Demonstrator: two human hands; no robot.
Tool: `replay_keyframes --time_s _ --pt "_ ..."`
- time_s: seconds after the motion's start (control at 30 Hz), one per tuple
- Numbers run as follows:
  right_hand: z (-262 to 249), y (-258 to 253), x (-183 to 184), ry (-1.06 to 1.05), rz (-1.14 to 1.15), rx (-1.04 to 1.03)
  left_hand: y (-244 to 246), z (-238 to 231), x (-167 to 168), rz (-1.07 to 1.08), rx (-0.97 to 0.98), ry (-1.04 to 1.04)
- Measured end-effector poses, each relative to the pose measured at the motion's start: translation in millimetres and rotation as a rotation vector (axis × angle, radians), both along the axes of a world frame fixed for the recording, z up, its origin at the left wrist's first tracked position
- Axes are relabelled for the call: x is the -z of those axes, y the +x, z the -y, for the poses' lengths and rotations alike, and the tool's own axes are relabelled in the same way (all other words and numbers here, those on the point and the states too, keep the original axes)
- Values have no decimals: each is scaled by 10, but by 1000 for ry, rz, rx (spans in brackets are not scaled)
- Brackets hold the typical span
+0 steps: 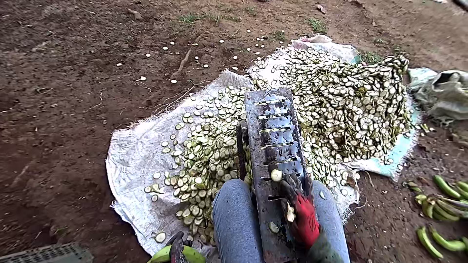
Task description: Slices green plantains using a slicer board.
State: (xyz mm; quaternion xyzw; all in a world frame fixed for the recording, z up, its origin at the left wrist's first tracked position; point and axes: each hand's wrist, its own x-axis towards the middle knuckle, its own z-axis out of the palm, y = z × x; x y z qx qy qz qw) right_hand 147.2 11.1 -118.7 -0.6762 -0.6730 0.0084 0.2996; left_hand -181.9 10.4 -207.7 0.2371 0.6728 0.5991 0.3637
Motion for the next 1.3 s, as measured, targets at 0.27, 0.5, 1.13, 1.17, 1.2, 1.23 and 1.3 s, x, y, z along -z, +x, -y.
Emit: replay_keyframes --time_s 0.27,0.5,1.13,1.17,1.2,1.23,1.3 --pt "-2200 237 -788 -486 131 120 148 -115 -69 18 -77 -17" --pt "-1525 268 -459 -218 90 57 531 -223 -787 -242 442 446" --pt "-2458 329 -586 -262 236 175 1819 -671 -1405 -1196 1253 45" --pt "-2453 314 -611 -275 206 174 1777 -675 -1365 -1200 1199 128" --pt "-2473 300 -628 -288 178 185 1742 -682 -1352 -1213 1143 190" --pt "-2522 308 -643 -293 149 205 1698 -696 -1312 -1204 1035 294" --pt "-2780 373 -707 -271 86 259 1561 -852 -1286 -1133 722 441"
